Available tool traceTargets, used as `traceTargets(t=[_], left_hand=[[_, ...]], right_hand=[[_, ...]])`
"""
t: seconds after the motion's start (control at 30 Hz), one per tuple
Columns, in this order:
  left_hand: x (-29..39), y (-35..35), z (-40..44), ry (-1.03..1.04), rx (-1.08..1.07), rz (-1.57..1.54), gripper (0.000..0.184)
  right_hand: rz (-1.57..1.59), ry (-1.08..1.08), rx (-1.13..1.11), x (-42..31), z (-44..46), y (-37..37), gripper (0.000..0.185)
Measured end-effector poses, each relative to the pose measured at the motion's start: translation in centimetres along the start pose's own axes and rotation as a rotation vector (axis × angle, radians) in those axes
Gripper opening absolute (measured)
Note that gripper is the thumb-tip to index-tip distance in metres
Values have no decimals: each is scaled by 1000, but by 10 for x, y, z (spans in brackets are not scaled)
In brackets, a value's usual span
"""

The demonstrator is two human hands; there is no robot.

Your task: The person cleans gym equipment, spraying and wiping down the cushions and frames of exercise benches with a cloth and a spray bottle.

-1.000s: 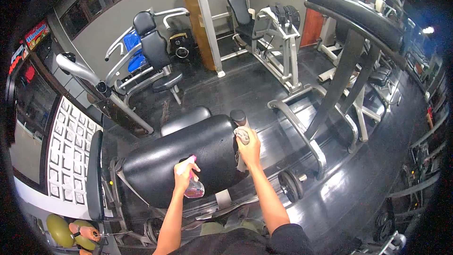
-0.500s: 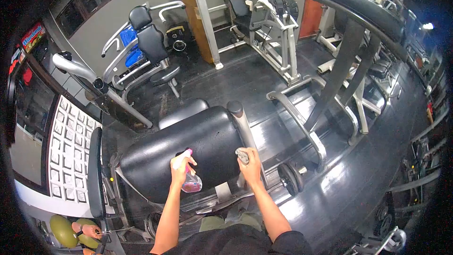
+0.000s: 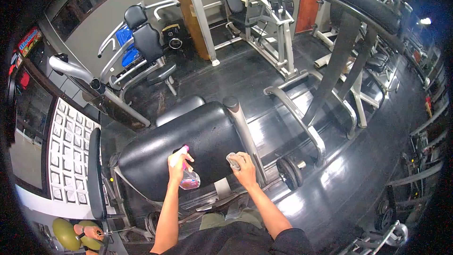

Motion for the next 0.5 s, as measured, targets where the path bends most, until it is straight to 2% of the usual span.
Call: traceTargets(t=[0.17,0.23,0.37,0.43,0.5], left_hand=[[-1,0,0,5,-6,-3,36],[1,2,-1,13,4,-11,36],[-2,-1,0,16,-9,-9,36],[-2,0,0,31,-21,-7,36],[0,1,-1,30,-16,-3,35]], right_hand=[[24,35,32,-13,37,-9,42],[73,106,146,-22,55,-6,42],[74,61,191,-30,54,6,43],[52,10,126,-30,39,1,45],[36,-164,-108,-30,16,-1,47]])
Point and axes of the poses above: each hand's wrist, its own z-axis towards the middle knuckle, its own y-axis out of the palm, x = y × z, the point moved 1 cm from there along z, towards the middle knuckle, and after that the axes turned 12 degrees about -z, right-handed, at the moved point
